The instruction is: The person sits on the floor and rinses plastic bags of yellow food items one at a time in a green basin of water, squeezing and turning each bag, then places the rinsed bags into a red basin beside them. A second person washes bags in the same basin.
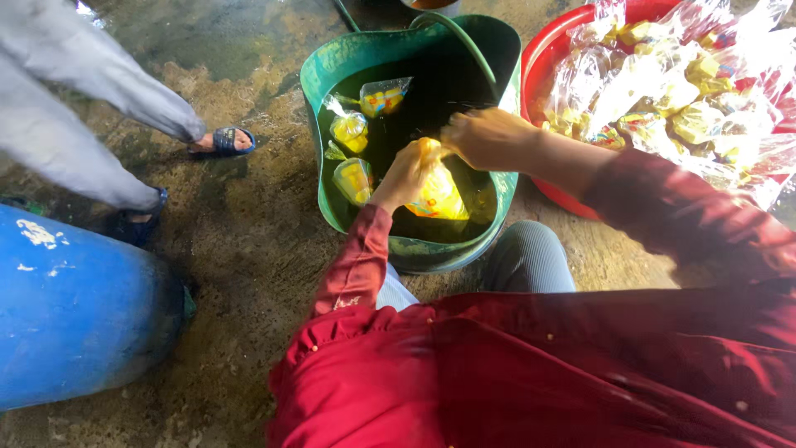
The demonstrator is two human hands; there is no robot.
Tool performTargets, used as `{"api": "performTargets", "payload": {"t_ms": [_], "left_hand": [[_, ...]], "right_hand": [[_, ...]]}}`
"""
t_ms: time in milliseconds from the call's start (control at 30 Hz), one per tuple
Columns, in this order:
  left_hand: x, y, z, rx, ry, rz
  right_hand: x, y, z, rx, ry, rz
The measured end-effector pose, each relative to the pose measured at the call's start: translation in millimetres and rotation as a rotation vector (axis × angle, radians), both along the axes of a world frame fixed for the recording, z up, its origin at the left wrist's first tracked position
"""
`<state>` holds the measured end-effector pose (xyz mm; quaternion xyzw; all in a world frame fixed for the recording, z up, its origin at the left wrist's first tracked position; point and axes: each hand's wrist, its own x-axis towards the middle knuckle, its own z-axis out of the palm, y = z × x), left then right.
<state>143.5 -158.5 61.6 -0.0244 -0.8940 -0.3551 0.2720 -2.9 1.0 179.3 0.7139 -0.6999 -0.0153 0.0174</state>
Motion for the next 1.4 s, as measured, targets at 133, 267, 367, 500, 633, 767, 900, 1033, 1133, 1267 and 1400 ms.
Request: {"api": "performTargets", "payload": {"t_ms": [133, 267, 367, 500, 633, 767, 900, 1033, 1133, 1267, 1400], "left_hand": [[2, -2, 8, -0.216, -0.024, 0.063], [-5, -4, -11, -0.17, -0.119, 0.087], [-18, -6, -13, -0.3, -0.229, 0.168], [-43, 8, 22, -0.414, -0.205, 0.186], [-49, 60, 87, -0.427, 0.043, 0.082], [-11, 100, 141, -0.055, 0.234, -0.026], [10, 100, 158, 0.695, 0.082, -0.264], [10, 73, 142, 1.245, 0.044, -0.432], [17, 41, 123, 1.25, -0.006, -0.408], [16, 1, 100, 0.944, -0.007, -0.217], [13, -16, 62, 0.52, -0.15, 0.336]], "right_hand": [[-38, 22, -38, 0.05, -0.578, -0.087], [-56, 35, -106, 0.024, -1.479, -0.387], [-58, 28, -153, -0.055, -2.079, -0.567], [-33, 44, -169, -0.176, -2.474, -0.467], [35, 75, -155, -0.601, -2.66, -0.335], [70, 51, -147, -0.549, -2.861, 0.461], [57, 37, -147, -0.538, -2.739, 0.463], [39, 47, -124, -0.615, -2.351, 0.068], [23, 34, -84, -0.668, -1.471, -0.113], [-4, 15, -35, -0.746, -0.422, 0.313], [-15, -12, -34, -0.587, -0.255, 0.442]]}}
